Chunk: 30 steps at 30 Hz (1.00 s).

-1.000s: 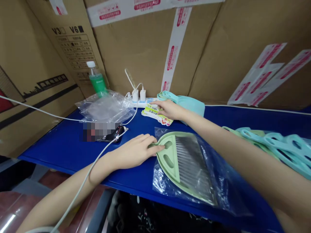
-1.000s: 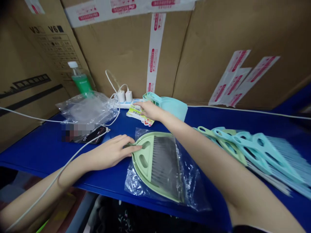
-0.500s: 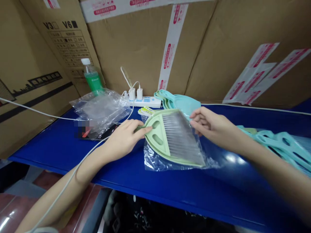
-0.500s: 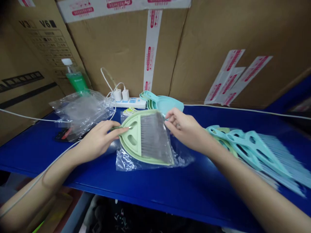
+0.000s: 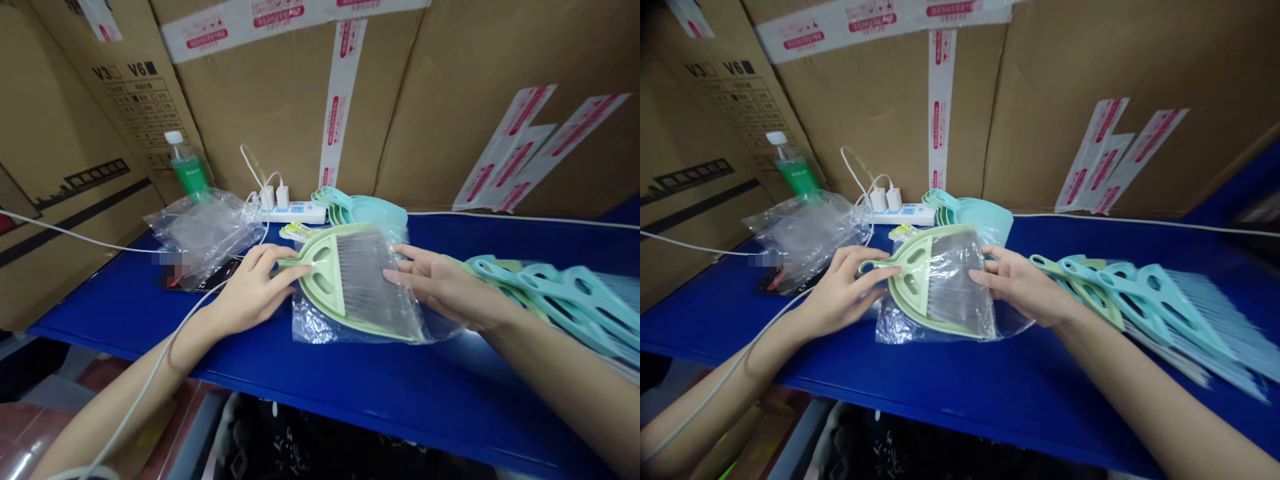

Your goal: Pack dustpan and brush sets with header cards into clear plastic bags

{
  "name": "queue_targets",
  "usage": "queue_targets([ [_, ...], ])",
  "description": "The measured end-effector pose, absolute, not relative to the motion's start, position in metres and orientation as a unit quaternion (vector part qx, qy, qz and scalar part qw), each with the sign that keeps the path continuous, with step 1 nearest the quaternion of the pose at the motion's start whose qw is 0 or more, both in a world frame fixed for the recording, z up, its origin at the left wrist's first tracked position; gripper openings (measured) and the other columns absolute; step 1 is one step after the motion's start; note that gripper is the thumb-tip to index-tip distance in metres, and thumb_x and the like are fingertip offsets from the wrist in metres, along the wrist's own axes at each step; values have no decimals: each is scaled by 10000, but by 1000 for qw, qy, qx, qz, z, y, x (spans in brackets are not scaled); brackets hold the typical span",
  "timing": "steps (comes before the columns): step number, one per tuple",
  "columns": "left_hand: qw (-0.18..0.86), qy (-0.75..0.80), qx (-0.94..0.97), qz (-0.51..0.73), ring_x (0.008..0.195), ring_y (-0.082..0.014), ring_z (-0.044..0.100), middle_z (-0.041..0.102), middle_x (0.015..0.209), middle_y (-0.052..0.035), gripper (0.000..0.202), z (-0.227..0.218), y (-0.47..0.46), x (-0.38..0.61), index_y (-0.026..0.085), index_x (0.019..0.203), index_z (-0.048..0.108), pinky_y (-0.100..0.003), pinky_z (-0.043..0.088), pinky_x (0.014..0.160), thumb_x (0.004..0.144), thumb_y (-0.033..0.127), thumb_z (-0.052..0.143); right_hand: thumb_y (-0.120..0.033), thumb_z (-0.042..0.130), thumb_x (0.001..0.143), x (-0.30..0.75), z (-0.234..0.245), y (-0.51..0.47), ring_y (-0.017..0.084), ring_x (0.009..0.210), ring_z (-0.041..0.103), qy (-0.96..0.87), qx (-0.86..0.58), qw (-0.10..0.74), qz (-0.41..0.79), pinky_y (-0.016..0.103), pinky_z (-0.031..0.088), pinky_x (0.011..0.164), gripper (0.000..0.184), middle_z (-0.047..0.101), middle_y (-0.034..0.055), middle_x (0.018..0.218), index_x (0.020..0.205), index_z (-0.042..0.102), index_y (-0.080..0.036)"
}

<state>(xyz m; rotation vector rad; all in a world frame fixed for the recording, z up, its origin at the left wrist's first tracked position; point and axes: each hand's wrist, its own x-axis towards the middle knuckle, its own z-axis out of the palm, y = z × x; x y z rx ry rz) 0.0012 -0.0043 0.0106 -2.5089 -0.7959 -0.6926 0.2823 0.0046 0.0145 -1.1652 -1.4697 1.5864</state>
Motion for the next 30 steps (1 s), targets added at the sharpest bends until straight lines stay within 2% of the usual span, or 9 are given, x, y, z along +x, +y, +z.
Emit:
queue_targets([
  [3,245,-230,-895,-293,876,-171,609,676,1054,-56,265,7,-12,6,229,1177,573,-311,512,757,932,140,524,-466,789,649,282,15,3,290,998,679,-560,-453,358,594,422,576,843,798,699,125,1133,1332,458,-218],
  [6,233,-191,-902,-309,722,-99,643,718,1047,-17,287,6,-18,3,247,1193,577,-226,514,616,972,118,449,-472,792,630,281,17,2,306,1019,671,-571,-446,351,593,440,574,848,804,682,142,1175,1323,476,-217],
  [10,239,-198,-887,-342,965,-134,693,715,1130,-35,318,14,-20,-9,213,1234,585,-233,585,751,975,107,434,-438,814,593,286,24,4,299,1012,677,-567,-455,390,566,425,578,850,791,689,106,1175,1297,500,-263],
  [15,418,-381,-681,-465,989,-166,695,714,1136,0,379,34,-13,-34,310,1204,625,-305,577,849,925,81,509,-455,749,666,300,34,9,323,1040,665,-561,-474,450,508,457,608,789,614,712,66,1121,1228,538,-328],
  [17,401,-502,-645,-413,1024,-217,682,697,1166,-27,336,39,-8,-46,309,1184,631,-384,579,819,973,175,406,-458,732,680,300,34,9,334,1059,656,-564,-473,453,503,470,609,786,605,708,81,1133,1232,534,-308],
  [21,293,-680,-647,-182,681,-274,689,721,848,-159,366,38,2,-59,137,890,700,-372,516,561,956,285,371,-415,789,617,290,28,7,331,1088,641,-564,-460,439,526,469,594,835,732,699,96,1159,1272,496,-270],
  [25,177,-729,-662,-10,690,-325,676,685,698,-174,488,36,7,-60,113,737,695,-376,485,599,973,357,344,-415,797,631,283,17,8,309,1105,634,-566,-457,411,549,462,568,884,776,696,98,1170,1310,455,-254],
  [27,190,-715,-673,-4,775,-362,668,681,701,-186,499,35,8,-61,107,705,696,-409,488,650,972,346,348,-437,797,642,282,13,8,302,1093,640,-569,-456,393,561,459,557,900,784,696,109,1171,1316,447,-243],
  [30,295,-662,-679,-114,904,-385,629,691,812,-197,475,33,8,-57,116,737,708,-468,485,712,968,363,374,-482,770,681,282,7,9,296,1053,659,-583,-447,364,572,454,562,881,747,696,128,1163,1313,463,-227],
])
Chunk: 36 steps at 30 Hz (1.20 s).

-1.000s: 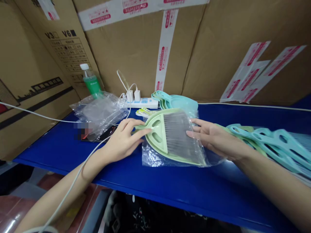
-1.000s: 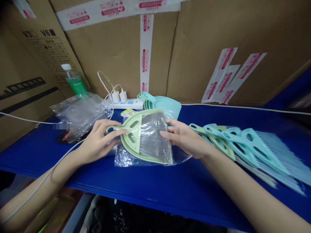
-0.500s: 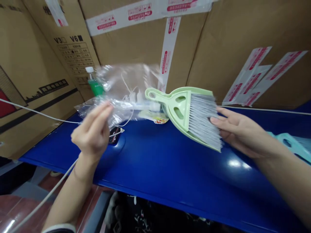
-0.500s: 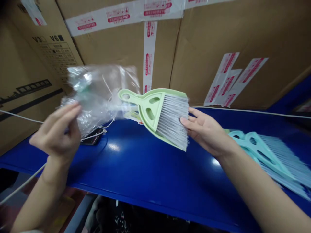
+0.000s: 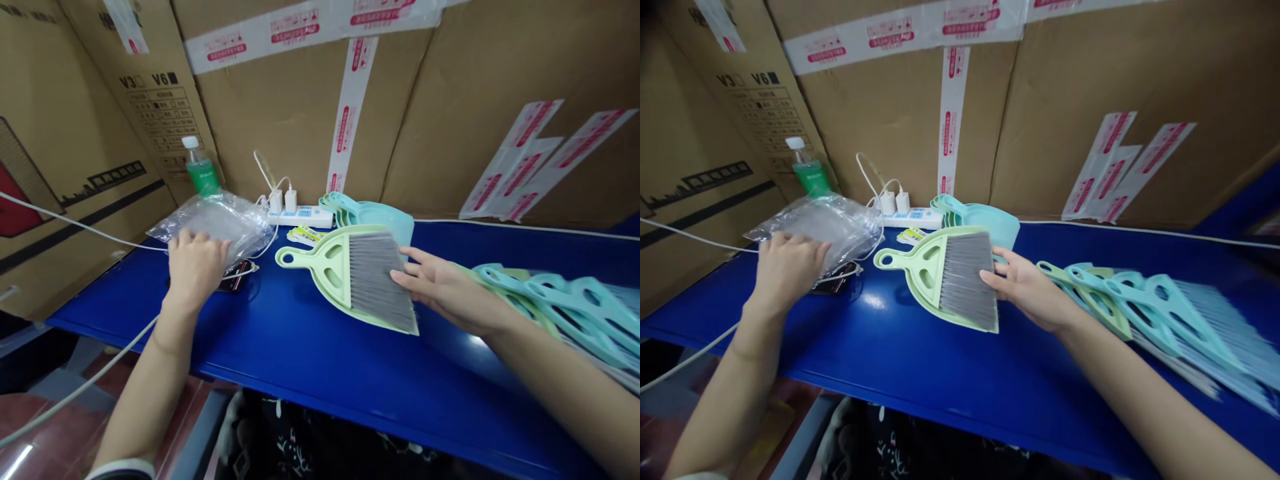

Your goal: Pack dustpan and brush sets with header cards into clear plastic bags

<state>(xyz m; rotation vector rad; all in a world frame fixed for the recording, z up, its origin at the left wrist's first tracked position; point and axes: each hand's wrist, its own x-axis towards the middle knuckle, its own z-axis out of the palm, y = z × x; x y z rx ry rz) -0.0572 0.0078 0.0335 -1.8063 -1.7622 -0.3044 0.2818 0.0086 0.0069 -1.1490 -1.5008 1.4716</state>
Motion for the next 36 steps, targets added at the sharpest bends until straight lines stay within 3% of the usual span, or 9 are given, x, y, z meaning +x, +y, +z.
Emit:
queue_targets([
  [3,317,-528,-751,-236,955,-302,613,685,984,-149,425,29,5,-41,156,1030,686,-448,494,784,996,396,337,-493,730,732,280,1,8,286,1003,679,-599,-434,338,581,457,570,848,692,693,135,1163,1319,477,-227],
  [7,132,-382,-902,-154,1060,-265,603,637,1185,-144,569,13,-2,-10,130,1352,452,-398,499,887,972,546,376,-471,694,765,280,-4,9,261,939,690,-600,-431,320,594,435,574,814,685,699,129,1125,1352,446,-222],
  [10,81,-367,-914,-154,983,-245,634,656,1114,-127,515,3,-5,2,131,1359,412,-380,516,841,1006,491,309,-449,623,802,285,0,12,256,841,685,-632,-471,296,540,434,582,731,675,700,110,1001,1382,401,-183],
  [12,61,-361,-913,-178,989,-237,634,650,1108,-130,486,0,-5,3,128,1354,397,-370,526,820,1021,457,265,-434,550,837,287,5,10,267,811,658,-683,-514,326,403,440,573,674,599,661,116,963,1355,432,-158],
  [15,62,-353,-910,-208,1003,-235,633,648,1092,-134,481,0,-7,4,129,1332,403,-373,531,819,1023,457,235,-375,459,899,281,14,0,289,906,595,-774,-486,389,114,476,526,761,342,608,135,973,1136,596,-170],
  [17,80,-347,-911,-206,1008,-240,633,650,1078,-130,486,0,-8,6,138,1314,421,-383,528,832,1020,471,222,-333,433,943,271,16,-11,268,878,563,-847,-402,345,38,460,499,783,251,600,104,881,955,642,-194],
  [23,153,-311,-919,-189,924,-246,643,663,1026,-128,499,-5,-7,13,114,1310,416,-396,527,818,1021,456,196,-297,553,924,244,5,-34,235,847,506,-919,-323,219,51,375,469,727,173,552,73,843,830,618,-168],
  [30,152,-291,-922,-204,927,-245,658,663,1075,-130,482,4,-2,27,146,1363,324,-396,539,815,1019,461,202,-259,567,889,250,11,-33,201,765,442,-893,-359,271,20,329,389,670,287,468,32,739,621,491,-191],
  [36,150,-257,-925,-235,1054,-258,643,649,1147,-170,430,20,8,46,117,1331,341,-391,537,855,1023,414,293,-365,611,871,262,23,-32,187,702,411,-879,-371,298,-21,313,341,626,380,424,10,686,575,437,-202],
])
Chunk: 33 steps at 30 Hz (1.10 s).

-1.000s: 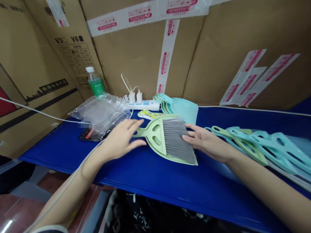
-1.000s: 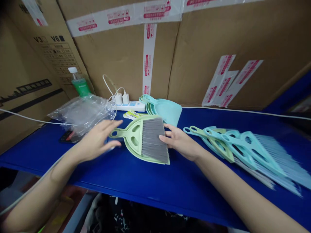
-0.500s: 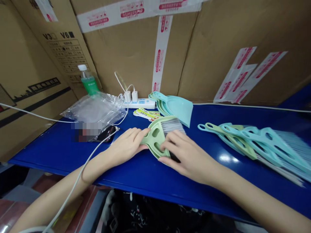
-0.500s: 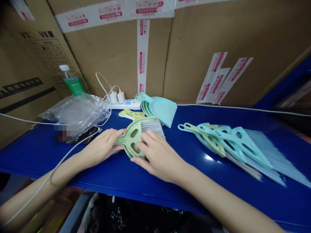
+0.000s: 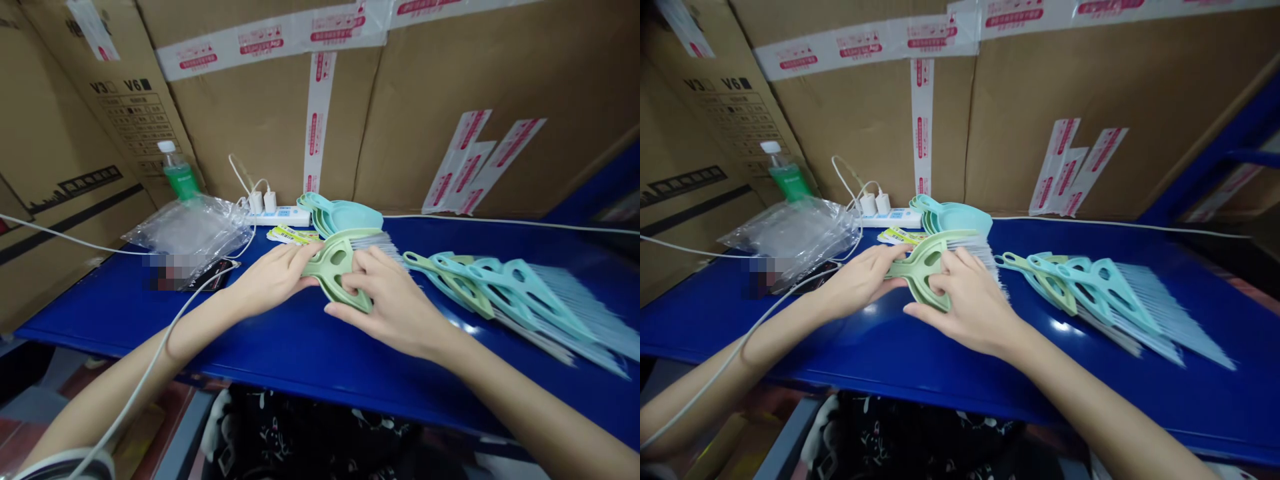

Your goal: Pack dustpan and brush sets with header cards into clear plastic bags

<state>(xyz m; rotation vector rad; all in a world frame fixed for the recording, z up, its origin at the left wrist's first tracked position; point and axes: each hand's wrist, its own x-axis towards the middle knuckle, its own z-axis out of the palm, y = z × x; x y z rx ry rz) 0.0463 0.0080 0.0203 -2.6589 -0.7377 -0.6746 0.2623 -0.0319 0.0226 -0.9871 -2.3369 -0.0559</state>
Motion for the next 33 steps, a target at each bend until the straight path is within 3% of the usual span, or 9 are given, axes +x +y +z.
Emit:
queue_targets([
  [4,156,-251,-931,-216,1120,-269,612,624,1201,-189,417,30,17,63,98,1311,362,-394,517,897,1010,386,378,-328,606,850,269,25,-28,185,685,408,-862,-383,321,-80,305,325,606,362,419,14,679,549,448,-203],
  [8,163,-279,-928,-184,1099,-270,609,634,1166,-184,376,46,33,78,84,1302,387,-391,495,904,982,270,450,-296,576,854,278,36,-30,207,697,414,-830,-413,313,-208,321,311,607,284,446,36,668,589,573,-198],
  [10,154,-327,-914,-183,1102,-259,600,633,1178,-158,376,56,47,84,122,1320,382,-386,480,908,959,194,461,-313,532,885,289,45,-35,217,695,410,-801,-447,287,-276,330,300,606,304,452,49,668,619,619,-195],
  [17,115,-390,-907,-112,1164,-263,533,624,1220,-122,331,68,120,110,160,1271,514,-400,415,973,956,263,502,-384,384,968,363,54,-54,204,646,397,-663,-595,168,-423,295,199,542,484,412,55,644,609,627,-167],
  [22,101,-391,-910,-90,1168,-255,517,667,1175,-71,303,56,152,123,213,1224,595,-403,405,973,940,201,491,-293,530,896,402,32,-55,229,666,453,-635,-670,-10,-384,281,190,528,317,492,94,656,650,663,-145],
  [25,106,-398,-907,-87,1206,-266,502,666,1197,-73,331,53,159,124,215,1205,626,-427,390,993,923,131,473,-284,551,888,408,19,-52,232,666,480,-643,-682,-67,-341,275,204,519,283,526,101,670,663,661,-151],
  [33,142,-411,-894,-106,1251,-269,488,657,1247,-78,478,52,155,123,228,1209,640,-470,374,1004,890,6,362,-323,573,846,420,7,-46,255,713,536,-673,-697,-9,-248,286,331,555,206,592,102,760,725,652,-177],
])
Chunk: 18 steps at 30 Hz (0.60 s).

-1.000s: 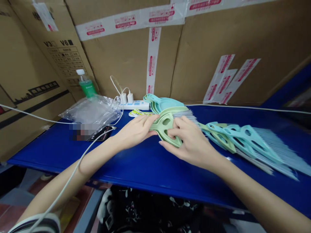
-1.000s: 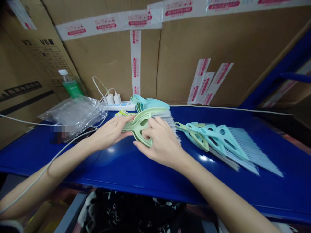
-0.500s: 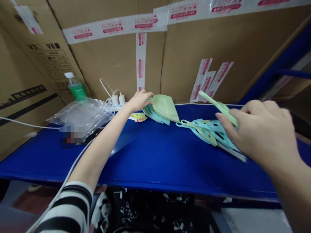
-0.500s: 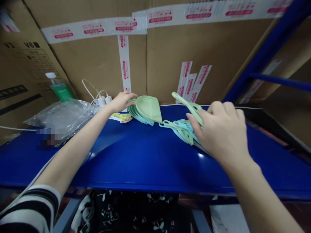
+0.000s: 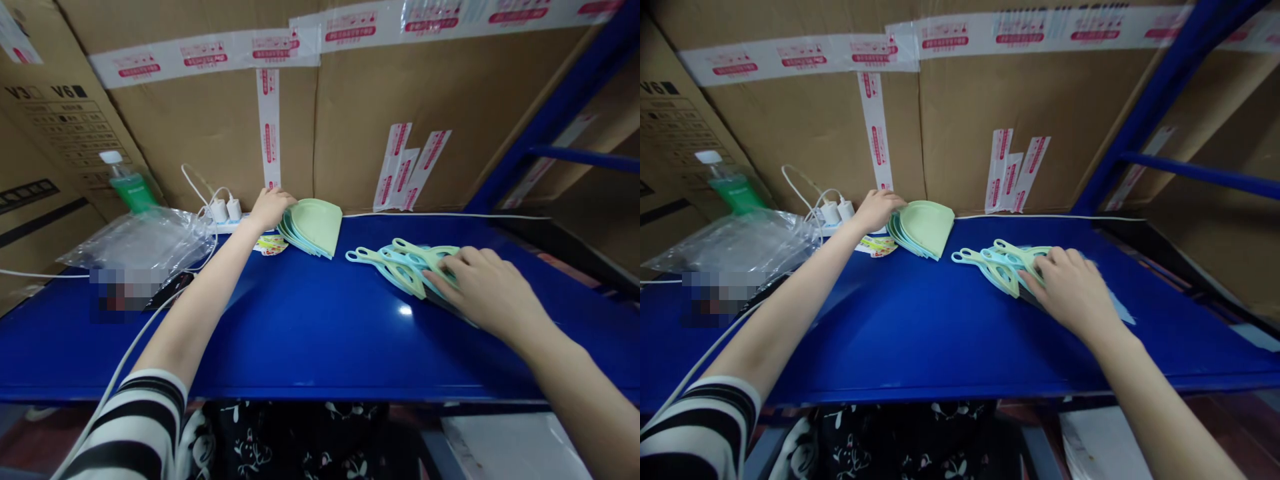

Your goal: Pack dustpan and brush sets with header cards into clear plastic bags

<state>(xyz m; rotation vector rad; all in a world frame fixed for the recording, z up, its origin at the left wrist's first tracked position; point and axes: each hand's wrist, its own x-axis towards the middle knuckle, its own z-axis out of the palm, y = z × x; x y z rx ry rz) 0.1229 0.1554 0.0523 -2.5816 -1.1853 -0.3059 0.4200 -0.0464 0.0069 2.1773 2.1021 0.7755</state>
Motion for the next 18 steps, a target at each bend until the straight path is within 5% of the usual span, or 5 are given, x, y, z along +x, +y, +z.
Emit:
queue_targets([
  [18,146,-396,-899,-120,1247,-246,527,644,1276,-68,495,48,151,122,240,1182,656,-447,362,1024,857,-19,386,-224,457,893,423,22,-56,285,758,552,654,732,3,192,344,395,604,330,638,195,826,699,698,-111],
])
